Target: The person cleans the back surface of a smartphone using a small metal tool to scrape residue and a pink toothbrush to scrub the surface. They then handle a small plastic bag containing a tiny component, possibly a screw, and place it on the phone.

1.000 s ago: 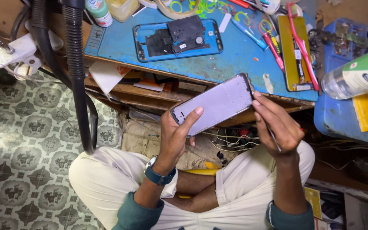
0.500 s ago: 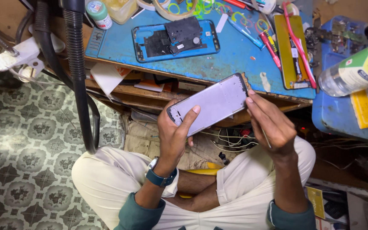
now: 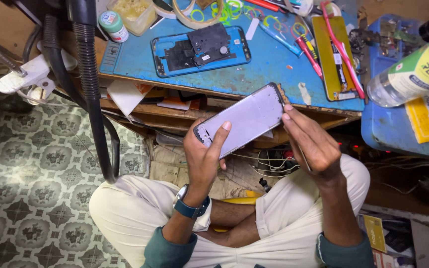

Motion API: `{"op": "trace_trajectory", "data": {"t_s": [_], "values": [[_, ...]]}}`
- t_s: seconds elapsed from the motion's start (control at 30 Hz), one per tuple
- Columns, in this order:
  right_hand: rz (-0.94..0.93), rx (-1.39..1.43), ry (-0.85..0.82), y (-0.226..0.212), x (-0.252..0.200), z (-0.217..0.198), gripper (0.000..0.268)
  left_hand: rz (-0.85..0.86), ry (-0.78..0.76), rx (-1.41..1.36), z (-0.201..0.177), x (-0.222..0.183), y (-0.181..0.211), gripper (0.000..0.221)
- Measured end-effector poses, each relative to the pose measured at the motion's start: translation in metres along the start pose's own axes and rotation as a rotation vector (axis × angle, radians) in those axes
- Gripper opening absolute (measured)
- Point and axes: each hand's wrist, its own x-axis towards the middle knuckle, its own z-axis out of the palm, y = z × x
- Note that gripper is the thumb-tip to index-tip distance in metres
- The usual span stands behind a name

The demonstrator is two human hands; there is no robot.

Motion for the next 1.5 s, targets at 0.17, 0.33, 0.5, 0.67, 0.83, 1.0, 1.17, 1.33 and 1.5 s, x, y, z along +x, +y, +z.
{"op": "trace_trajectory", "data": {"t_s": [0.17,0.33,0.5,0.67,0.83,1.0,1.17,1.33,1.5], "values": [[0.001,0.035,-0.014,0.001,0.001,-0.003,0.033,0.006,-0.001,-0.010,0.002,0.000,0.002,0.031],[0.012,-0.024,-0.079,-0.004,0.008,-0.013,0.034,0.027,-0.016,0.102,0.001,-0.002,0.009,0.030],[-0.040,-0.042,-0.147,0.002,0.019,-0.015,0.033,0.020,-0.057,0.148,-0.004,0.002,0.014,0.028],[-0.043,-0.102,-0.173,-0.010,0.020,-0.024,0.033,0.027,-0.050,0.098,-0.003,0.003,0.009,0.029],[-0.046,-0.131,-0.195,-0.010,0.021,-0.025,0.036,0.018,-0.038,0.128,-0.003,0.003,0.005,0.030],[-0.052,-0.162,-0.198,-0.010,0.026,-0.021,0.036,0.013,-0.033,0.091,-0.003,0.003,0.005,0.031],[-0.047,-0.140,-0.198,-0.009,0.027,-0.020,0.037,0.004,-0.052,0.098,-0.004,0.004,0.008,0.032],[-0.050,-0.184,-0.182,-0.013,0.023,-0.022,0.035,0.010,-0.030,0.126,-0.003,0.004,0.012,0.032],[-0.051,-0.198,-0.175,-0.007,0.020,-0.016,0.031,-0.006,-0.009,0.118,-0.001,0.000,0.009,0.032]]}}
